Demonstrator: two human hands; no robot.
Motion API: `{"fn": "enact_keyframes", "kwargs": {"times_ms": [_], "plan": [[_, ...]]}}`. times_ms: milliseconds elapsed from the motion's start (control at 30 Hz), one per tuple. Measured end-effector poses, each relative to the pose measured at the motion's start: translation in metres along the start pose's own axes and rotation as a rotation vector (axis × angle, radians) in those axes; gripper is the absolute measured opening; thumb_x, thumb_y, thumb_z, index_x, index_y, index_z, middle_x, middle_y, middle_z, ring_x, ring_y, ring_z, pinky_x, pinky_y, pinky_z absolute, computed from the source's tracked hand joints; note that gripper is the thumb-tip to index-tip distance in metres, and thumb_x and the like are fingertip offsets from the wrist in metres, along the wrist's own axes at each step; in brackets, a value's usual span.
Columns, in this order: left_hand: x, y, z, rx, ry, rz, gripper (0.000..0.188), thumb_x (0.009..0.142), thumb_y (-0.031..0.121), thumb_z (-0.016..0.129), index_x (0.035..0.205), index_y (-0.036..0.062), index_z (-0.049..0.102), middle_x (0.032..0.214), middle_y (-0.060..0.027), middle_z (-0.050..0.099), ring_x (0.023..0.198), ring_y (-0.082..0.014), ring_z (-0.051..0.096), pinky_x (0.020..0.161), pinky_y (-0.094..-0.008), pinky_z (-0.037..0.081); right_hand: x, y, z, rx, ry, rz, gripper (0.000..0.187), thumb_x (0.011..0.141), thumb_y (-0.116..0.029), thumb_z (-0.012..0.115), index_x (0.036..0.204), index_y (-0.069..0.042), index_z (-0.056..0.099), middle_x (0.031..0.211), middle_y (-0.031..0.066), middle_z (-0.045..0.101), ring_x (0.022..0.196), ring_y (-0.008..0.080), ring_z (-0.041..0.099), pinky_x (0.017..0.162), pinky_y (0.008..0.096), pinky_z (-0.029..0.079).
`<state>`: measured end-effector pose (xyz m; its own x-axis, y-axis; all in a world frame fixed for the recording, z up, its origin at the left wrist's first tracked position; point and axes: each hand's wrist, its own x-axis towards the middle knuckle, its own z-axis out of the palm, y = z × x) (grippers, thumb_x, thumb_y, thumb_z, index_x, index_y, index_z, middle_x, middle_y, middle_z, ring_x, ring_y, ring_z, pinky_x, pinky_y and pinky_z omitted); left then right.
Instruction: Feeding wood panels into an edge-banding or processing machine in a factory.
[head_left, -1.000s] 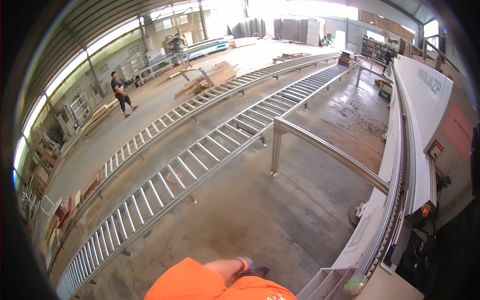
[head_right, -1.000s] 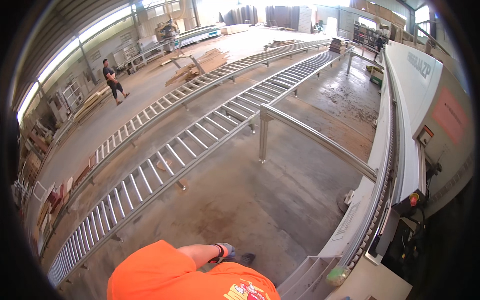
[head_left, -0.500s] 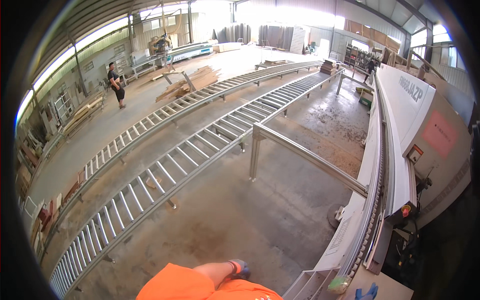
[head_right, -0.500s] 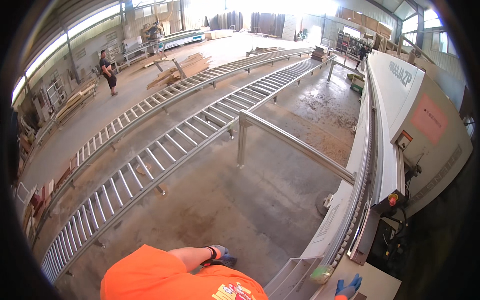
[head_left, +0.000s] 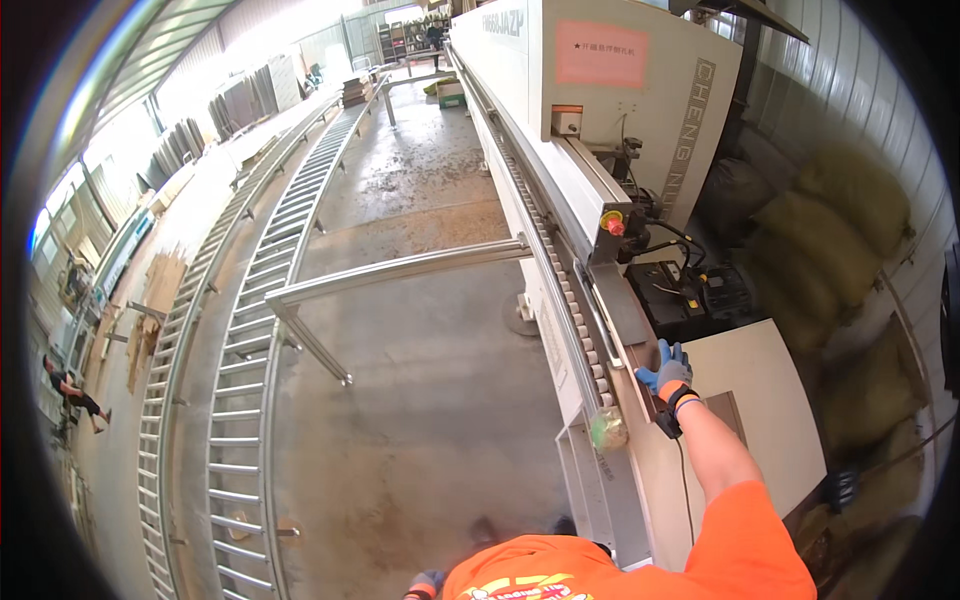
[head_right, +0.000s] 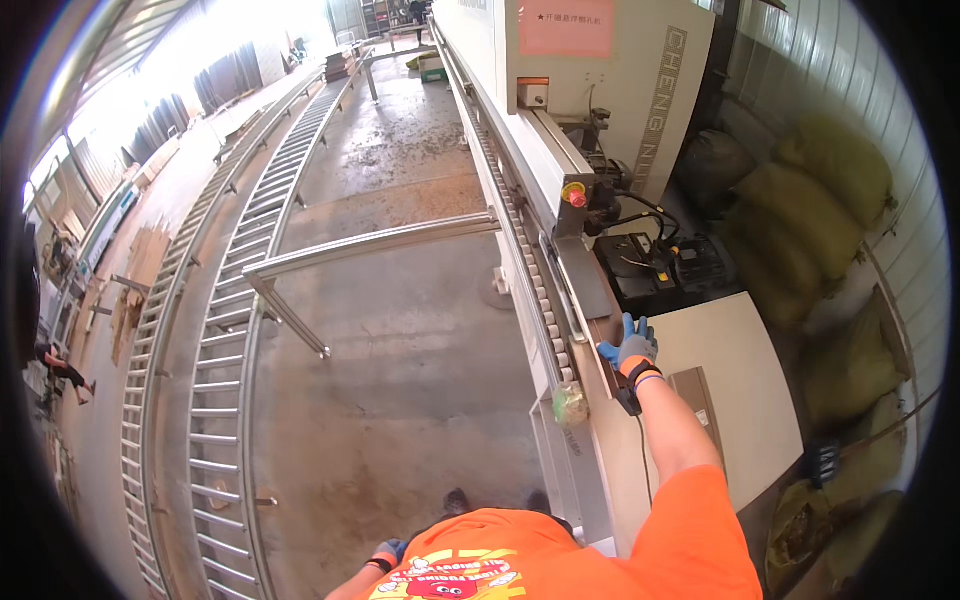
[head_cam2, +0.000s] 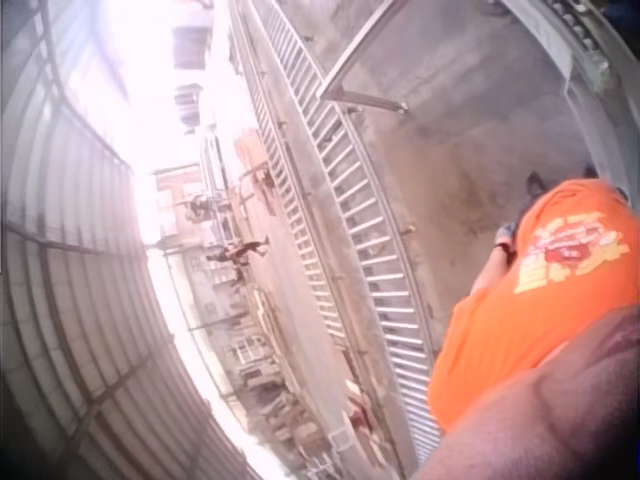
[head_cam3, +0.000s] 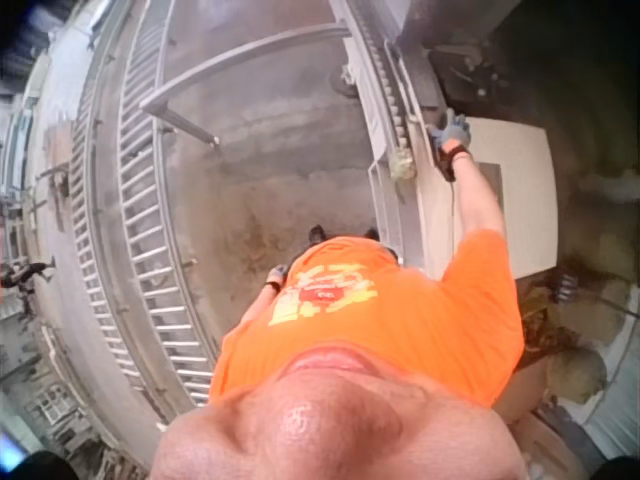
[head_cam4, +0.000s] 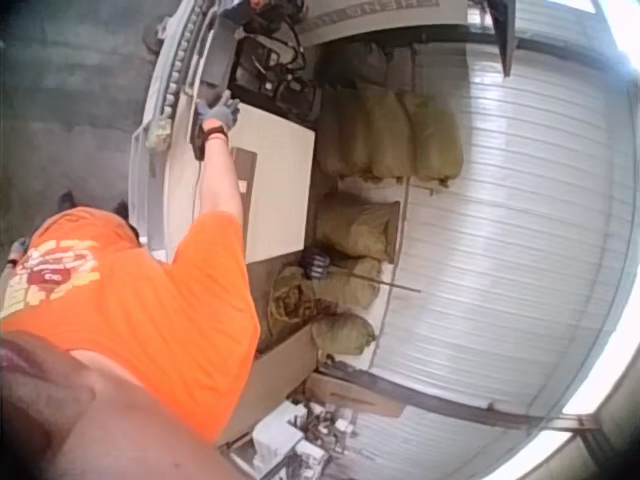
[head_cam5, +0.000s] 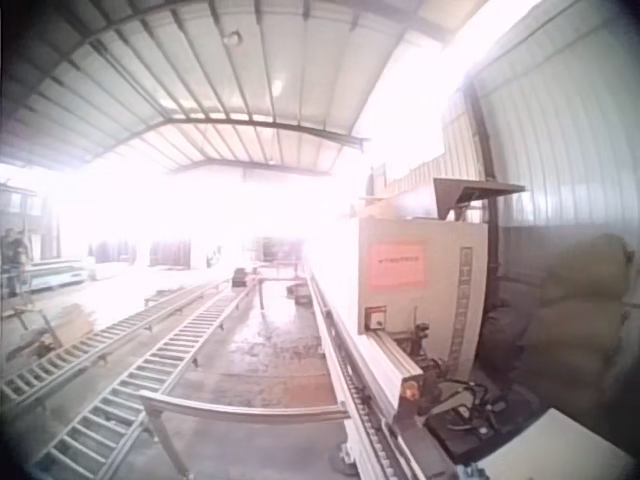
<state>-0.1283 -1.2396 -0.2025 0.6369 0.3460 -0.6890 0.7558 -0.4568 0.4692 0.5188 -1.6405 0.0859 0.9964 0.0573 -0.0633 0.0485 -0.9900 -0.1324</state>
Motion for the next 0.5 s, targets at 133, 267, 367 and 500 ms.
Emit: {"fn": "enact_keyframes", "kwargs": {"times_ms": [133, 267, 367, 500], "plan": [[-0.009, 0.014, 0.001, -0.008, -0.017, -0.064, 0.037, 0.093, 0.043, 0.058, 0.105, 0.0128, 0.074, 0.105, -0.0151, 0.073, 0.098, -0.0323, 0.07, 0.085, -0.0421, 0.053, -0.013, 0.005, -0.005, 0.062, -0.078, 0.031, 0.108, 0.074, -0.067, 0.072, 0.159, -0.023, 0.023, 0.163, 0.0228, 0.021, 0.147, 0.0446, 0.027, 0.118, 0.0519, 0.029], [-0.001, 0.04, -0.019, 0.089, 0.034, -0.09, 0.042, 0.092, 0.047, 0.06, 0.112, 0.0119, 0.072, 0.111, -0.0149, 0.073, 0.106, -0.0337, 0.068, 0.09, -0.0436, 0.052, -0.031, -0.003, 0.011, 0.146, -0.048, -0.051, 0.108, 0.072, -0.062, 0.076, 0.158, -0.021, 0.025, 0.162, 0.0255, 0.022, 0.145, 0.0458, 0.03, 0.117, 0.0505, 0.032], [0.009, 0.06, -0.031, 0.106, 0.047, -0.059, 0.043, 0.09, 0.048, 0.054, 0.111, 0.0145, 0.072, 0.117, -0.0168, 0.069, 0.111, -0.0397, 0.064, 0.095, -0.0465, 0.051, -0.037, -0.015, 0.019, 0.127, -0.052, 0.012, 0.105, 0.071, -0.053, 0.079, 0.157, -0.019, 0.028, 0.16, 0.0269, 0.025, 0.141, 0.0466, 0.037, 0.113, 0.0499, 0.037], [0.008, 0.081, -0.037, 0.004, 0.065, -0.057, 0.042, 0.091, 0.045, 0.054, 0.113, 0.0142, 0.072, 0.119, -0.0169, 0.068, 0.114, -0.0391, 0.062, 0.097, -0.0457, 0.05, -0.063, -0.016, 0.03, 0.117, -0.017, -0.011, 0.103, 0.068, -0.045, 0.083, 0.153, -0.015, 0.033, 0.154, 0.0288, 0.033, 0.138, 0.0474, 0.038, 0.115, 0.0501, 0.035]]}}
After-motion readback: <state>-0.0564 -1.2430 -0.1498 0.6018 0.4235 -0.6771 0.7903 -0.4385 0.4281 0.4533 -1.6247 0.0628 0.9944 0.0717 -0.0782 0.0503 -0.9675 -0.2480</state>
